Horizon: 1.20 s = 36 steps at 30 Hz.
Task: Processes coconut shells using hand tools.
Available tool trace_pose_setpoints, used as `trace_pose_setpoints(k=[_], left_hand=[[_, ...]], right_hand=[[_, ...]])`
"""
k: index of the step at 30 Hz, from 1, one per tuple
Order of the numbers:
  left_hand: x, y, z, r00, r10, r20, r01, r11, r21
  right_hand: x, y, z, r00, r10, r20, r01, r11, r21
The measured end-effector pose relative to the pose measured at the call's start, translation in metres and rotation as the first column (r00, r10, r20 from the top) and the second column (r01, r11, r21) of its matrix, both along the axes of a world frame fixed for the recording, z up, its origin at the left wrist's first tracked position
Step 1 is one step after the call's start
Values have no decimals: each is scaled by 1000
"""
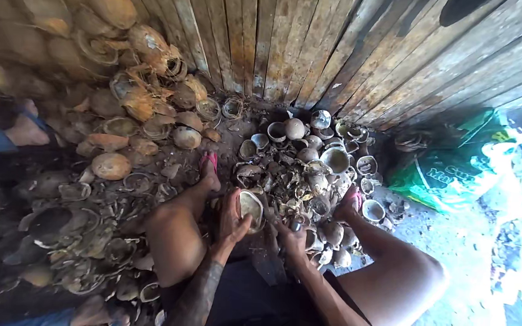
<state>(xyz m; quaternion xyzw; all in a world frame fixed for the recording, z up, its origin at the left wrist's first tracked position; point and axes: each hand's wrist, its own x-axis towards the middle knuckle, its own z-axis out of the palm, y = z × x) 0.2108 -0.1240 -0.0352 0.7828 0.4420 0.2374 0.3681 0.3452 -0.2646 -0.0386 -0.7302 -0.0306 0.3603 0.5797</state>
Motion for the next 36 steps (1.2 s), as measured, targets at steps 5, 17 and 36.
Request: trace_pose_setpoints(k=[5,17,36], left_hand=[[5,16,-22,978,-19,207,16,1000,16],[7,11,-11,980,34,196,-22,998,-63],[10,7,-17,975,75,211,-68,997,-37]], right_hand=[[17,15,16,994,58,95,-48,994,-103],[5,11,31,951,175,254,-158,984,-84],[44,30,31,939,329,99,-306,931,-199]])
